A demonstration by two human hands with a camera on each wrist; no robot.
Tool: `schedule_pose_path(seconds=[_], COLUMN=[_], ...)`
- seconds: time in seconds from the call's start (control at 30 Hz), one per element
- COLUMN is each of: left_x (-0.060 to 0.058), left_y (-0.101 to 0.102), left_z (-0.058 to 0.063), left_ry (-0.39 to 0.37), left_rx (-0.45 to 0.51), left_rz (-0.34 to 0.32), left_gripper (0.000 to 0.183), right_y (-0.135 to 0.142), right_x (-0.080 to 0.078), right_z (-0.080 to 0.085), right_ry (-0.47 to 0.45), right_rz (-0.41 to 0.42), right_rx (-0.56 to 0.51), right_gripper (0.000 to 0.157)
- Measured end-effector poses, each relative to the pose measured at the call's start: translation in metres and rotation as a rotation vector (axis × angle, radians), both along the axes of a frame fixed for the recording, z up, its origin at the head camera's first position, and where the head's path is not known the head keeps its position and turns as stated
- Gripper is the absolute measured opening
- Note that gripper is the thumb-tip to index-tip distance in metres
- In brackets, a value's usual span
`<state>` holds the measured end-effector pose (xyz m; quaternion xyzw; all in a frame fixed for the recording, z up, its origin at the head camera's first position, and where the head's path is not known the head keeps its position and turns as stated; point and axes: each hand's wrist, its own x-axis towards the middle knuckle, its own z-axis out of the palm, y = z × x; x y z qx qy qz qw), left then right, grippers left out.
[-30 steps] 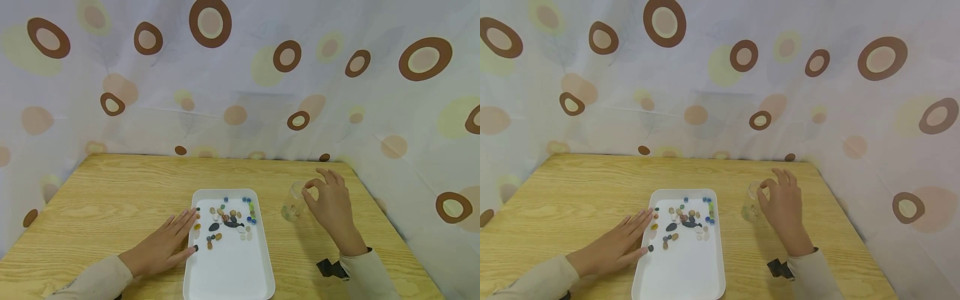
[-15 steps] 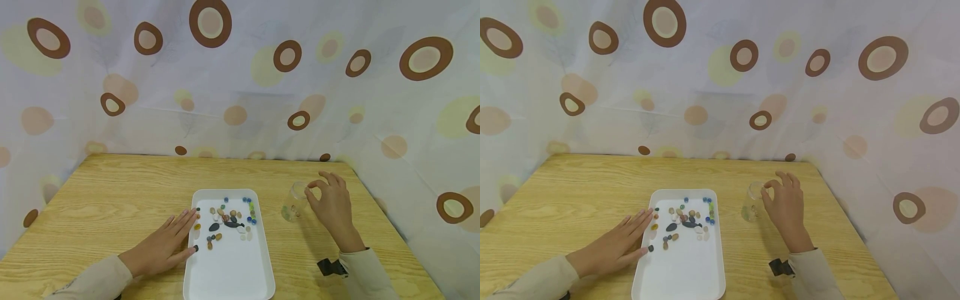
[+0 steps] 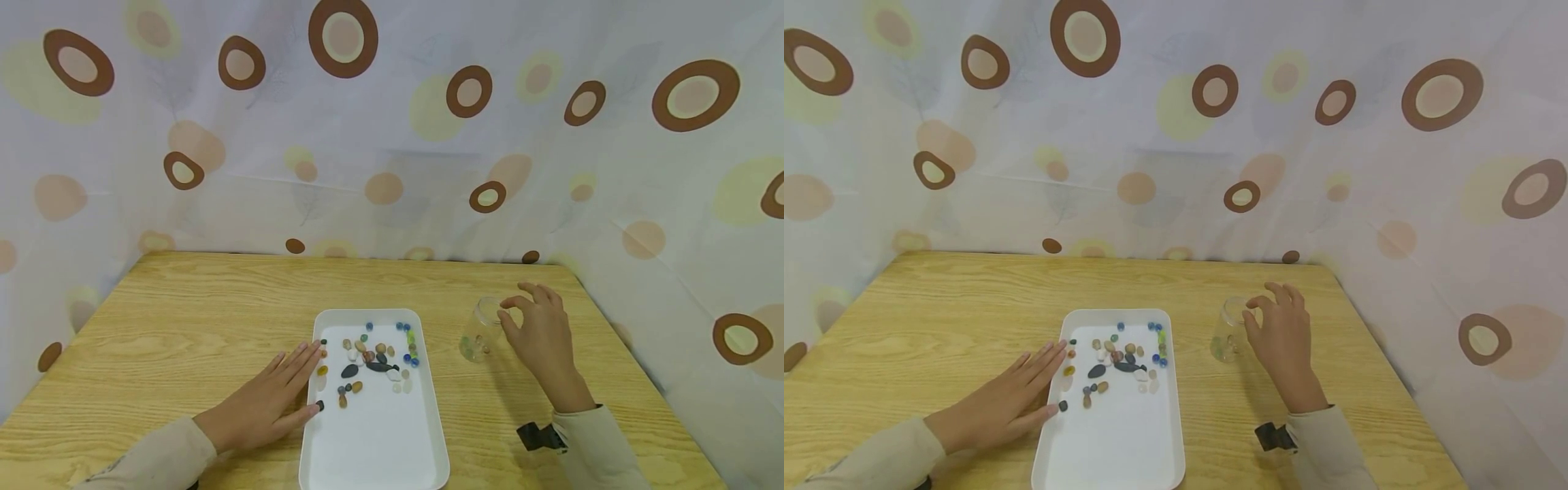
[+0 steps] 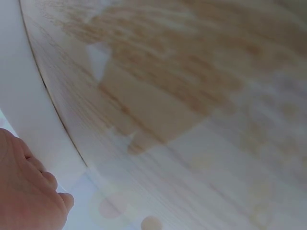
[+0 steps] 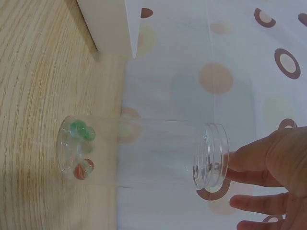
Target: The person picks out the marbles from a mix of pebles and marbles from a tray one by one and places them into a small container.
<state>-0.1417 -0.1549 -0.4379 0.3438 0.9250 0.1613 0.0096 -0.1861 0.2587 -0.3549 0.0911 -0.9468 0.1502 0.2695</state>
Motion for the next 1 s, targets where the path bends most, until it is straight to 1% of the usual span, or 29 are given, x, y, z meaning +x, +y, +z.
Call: schedule_pose_path(seconds=[0.23, 0.7, 1.0], left_x=[-0.0005, -0.0001, -0.0002], left_y=[0.0003, -0.0003, -0.0006], left_z=[-0.0007, 0.0003, 0.0001], left_ry=[0.006, 0.004, 0.008], left_rx=[0.004, -0.001, 0.002], left_rz=[0.001, -0.004, -0.007], left_gripper=[0.077, 0.076, 0.076], right_y=[-0.0004, -0.0002, -0.0017], right_x=[0.0009, -0.0005, 0.0017], right_z=[0.0007, 0.0001, 0.0045], right_ry=[-0.02, -0.023, -0.024], right_rz=[-0.003, -0.002, 0.003], right_rx=[-0.002, 0.011, 0.009], right_gripper=[0.011, 0.011, 0.012])
